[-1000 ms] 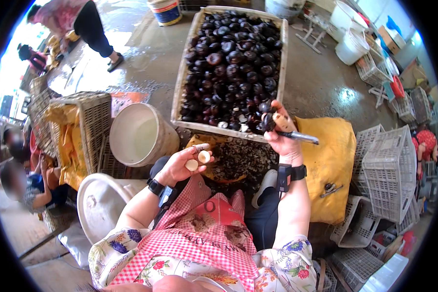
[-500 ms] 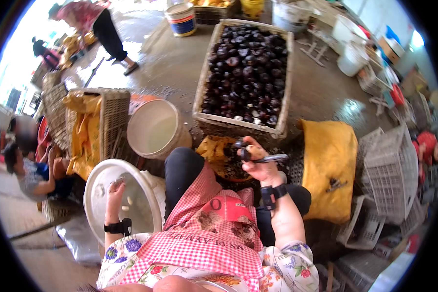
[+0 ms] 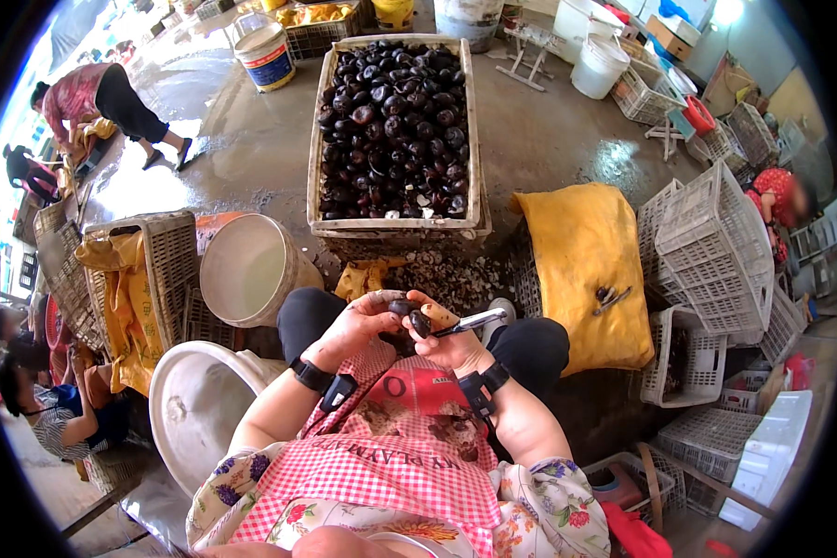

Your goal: The person peels water chestnuts by hand using a small knife, placing the peeled fruit into a white bucket.

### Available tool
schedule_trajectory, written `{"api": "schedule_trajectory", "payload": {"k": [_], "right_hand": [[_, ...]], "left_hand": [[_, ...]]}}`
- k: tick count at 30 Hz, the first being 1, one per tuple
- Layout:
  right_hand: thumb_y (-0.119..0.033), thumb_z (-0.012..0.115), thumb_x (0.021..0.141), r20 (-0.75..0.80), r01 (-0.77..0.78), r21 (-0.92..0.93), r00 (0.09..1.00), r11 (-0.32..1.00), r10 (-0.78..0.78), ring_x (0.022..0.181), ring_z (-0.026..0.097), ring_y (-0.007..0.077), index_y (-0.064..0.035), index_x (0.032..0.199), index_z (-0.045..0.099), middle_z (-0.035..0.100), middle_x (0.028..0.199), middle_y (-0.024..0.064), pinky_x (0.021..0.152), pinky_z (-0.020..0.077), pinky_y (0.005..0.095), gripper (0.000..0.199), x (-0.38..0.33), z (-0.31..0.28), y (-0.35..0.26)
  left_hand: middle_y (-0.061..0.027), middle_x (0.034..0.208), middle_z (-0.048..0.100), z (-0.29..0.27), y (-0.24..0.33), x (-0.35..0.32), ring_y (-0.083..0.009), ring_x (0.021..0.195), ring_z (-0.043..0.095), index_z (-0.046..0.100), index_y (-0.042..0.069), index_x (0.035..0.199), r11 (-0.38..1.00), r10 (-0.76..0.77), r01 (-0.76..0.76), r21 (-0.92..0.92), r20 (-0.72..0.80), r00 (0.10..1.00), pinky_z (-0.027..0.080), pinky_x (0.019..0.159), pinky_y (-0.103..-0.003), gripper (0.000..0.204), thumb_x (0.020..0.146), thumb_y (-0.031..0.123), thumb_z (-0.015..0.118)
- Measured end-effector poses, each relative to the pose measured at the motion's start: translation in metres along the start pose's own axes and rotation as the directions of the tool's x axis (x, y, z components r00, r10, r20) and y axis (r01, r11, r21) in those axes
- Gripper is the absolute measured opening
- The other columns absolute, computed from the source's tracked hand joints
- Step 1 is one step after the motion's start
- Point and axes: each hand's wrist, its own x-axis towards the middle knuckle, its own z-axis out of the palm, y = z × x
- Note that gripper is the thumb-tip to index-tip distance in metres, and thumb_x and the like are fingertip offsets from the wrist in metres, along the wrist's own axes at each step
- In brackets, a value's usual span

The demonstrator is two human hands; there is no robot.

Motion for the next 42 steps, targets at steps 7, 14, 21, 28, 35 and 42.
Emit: {"api": "schedule_trajectory", "payload": {"k": [7, 14, 21, 28, 35, 42], "right_hand": [[-0.027, 0.061, 0.097, -0.181, 0.234, -0.088, 0.952, 0.968, -0.246, 0.062, 0.052, 0.0110, -0.0081, 0.116, 0.065, 0.065, 0.095, 0.0061, 0.055, 0.0387, 0.0234, 0.027, 0.000, -0.022, -0.010], [-0.025, 0.064, 0.095, -0.383, 0.181, -0.145, 0.896, 0.973, -0.224, 0.060, 0.048, 0.0132, -0.0082, 0.112, 0.064, 0.057, 0.079, 0.0015, 0.049, 0.0342, 0.0245, 0.024, -0.001, -0.035, -0.009], [-0.020, 0.067, 0.093, -0.522, 0.263, -0.027, 0.819, 0.964, -0.238, 0.060, 0.047, 0.0154, -0.0094, 0.087, 0.064, 0.049, 0.067, 0.0016, 0.046, 0.0325, 0.0255, 0.012, -0.003, -0.055, -0.014], [-0.017, 0.042, 0.102, -0.422, 0.074, -0.034, 0.903, 0.997, -0.082, 0.064, 0.047, 0.0111, -0.0109, 0.107, 0.060, 0.059, 0.090, 0.0019, 0.048, 0.0350, 0.0195, 0.019, 0.002, -0.084, 0.007], [-0.032, 0.048, 0.102, -0.606, -0.070, -0.260, 0.789, 0.963, -0.106, 0.066, 0.053, 0.0127, -0.0098, 0.100, 0.064, 0.063, 0.084, 0.0025, 0.051, 0.0416, 0.0255, 0.028, 0.003, -0.081, 0.011], [-0.034, 0.066, 0.094, -0.440, -0.038, -0.845, 0.617, 0.534, -0.652, 0.077, 0.060, 0.0125, -0.0043, 0.099, 0.070, 0.067, 0.086, 0.0004, 0.068, 0.0472, 0.0262, 0.031, 0.000, -0.085, 0.011]], "left_hand": [[-0.0119, 0.104, 0.068, -0.032, -0.011, 0.013, -0.0172, 0.084, 0.067, 0.053, 0.002, 0.124, 0.976, -0.130, 0.084, -0.200, -0.231, 0.964, 0.057, 0.077, -0.030, 0.027, 0.101, 0.017, 0.052], [-0.0071, 0.092, 0.069, -0.048, 0.033, 0.062, -0.0090, 0.073, 0.065, 0.052, 0.012, 0.131, 0.992, -0.084, 0.112, 0.058, -0.357, 0.930, 0.056, 0.063, -0.025, 0.032, 0.102, 0.027, 0.051], [-0.0028, 0.093, 0.065, -0.045, 0.063, 0.108, -0.0094, 0.072, 0.060, 0.050, 0.009, 0.139, 0.556, 0.175, 0.107, 0.825, -0.241, 0.955, 0.052, 0.063, -0.024, 0.054, 0.087, 0.004, 0.063], [-0.0026, 0.095, 0.067, -0.019, -0.055, 0.046, -0.0123, 0.087, 0.063, 0.057, 0.009, 0.134, 0.586, 0.027, 0.004, 0.810, -0.025, 0.999, 0.053, 0.083, -0.027, 0.049, 0.086, -0.002, 0.065], [-0.0087, 0.102, 0.067, -0.030, -0.069, 0.035, -0.0138, 0.085, 0.065, 0.053, 0.000, 0.120, 0.940, 0.048, 0.035, 0.338, -0.236, 0.971, 0.054, 0.076, -0.026, 0.031, 0.091, 0.005, 0.064], [-0.0044, 0.102, 0.067, -0.026, -0.054, 0.023, -0.0100, 0.083, 0.063, 0.049, 0.008, 0.134, 0.993, -0.115, 0.116, -0.011, -0.255, 0.960, 0.051, 0.070, -0.022, 0.042, 0.094, 0.009, 0.062]]}}
